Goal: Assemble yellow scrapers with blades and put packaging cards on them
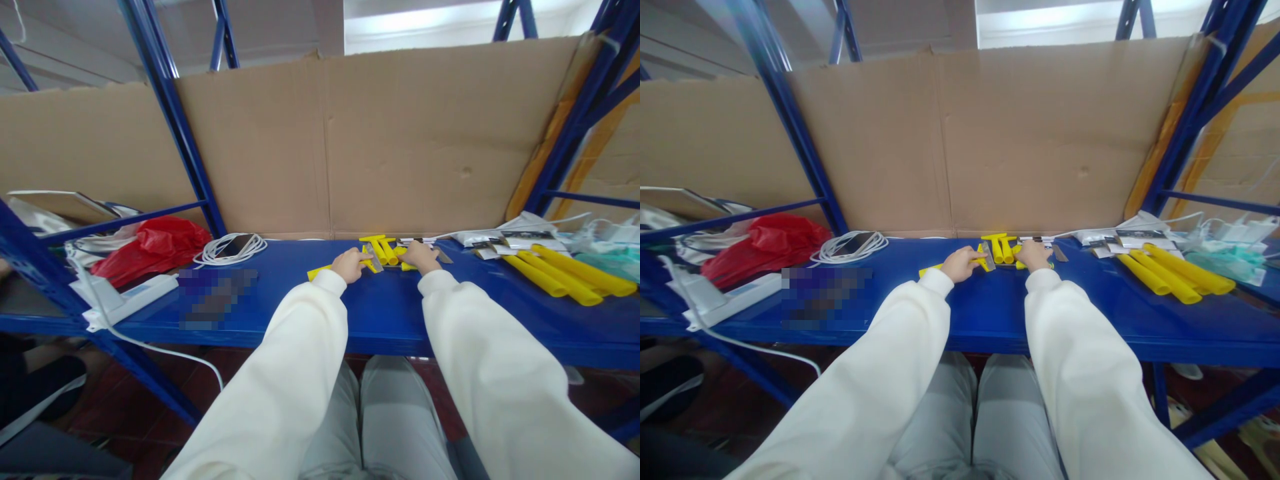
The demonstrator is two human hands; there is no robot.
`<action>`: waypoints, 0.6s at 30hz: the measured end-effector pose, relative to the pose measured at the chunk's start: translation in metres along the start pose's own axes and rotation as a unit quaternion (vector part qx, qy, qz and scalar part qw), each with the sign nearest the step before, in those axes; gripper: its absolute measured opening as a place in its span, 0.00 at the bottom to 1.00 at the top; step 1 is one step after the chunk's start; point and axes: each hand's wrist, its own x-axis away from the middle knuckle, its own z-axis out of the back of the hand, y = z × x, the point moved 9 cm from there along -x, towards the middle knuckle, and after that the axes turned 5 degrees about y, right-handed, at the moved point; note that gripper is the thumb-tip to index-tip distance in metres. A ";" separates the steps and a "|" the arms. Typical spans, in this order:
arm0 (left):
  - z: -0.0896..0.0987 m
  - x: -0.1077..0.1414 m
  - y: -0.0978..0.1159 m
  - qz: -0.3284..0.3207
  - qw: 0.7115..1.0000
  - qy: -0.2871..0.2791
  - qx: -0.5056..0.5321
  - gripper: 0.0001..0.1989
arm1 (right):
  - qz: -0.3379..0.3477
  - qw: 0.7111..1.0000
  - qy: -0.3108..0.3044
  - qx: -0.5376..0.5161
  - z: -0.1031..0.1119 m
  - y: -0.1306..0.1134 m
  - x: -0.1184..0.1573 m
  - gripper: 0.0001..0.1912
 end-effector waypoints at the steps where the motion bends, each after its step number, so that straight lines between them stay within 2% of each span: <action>1: 0.000 0.000 0.000 0.000 1.000 0.002 0.002 0.21 | 0.002 1.000 -0.005 0.001 -0.001 -0.001 -0.001 0.25; 7: 0.001 -0.001 -0.001 0.001 1.000 0.015 0.015 0.20 | -0.002 1.000 -0.020 -0.008 -0.005 -0.002 -0.005 0.23; 18: 0.001 -0.001 0.003 -0.013 1.000 0.009 0.016 0.21 | -0.020 0.999 0.026 -0.012 0.000 0.012 -0.005 0.19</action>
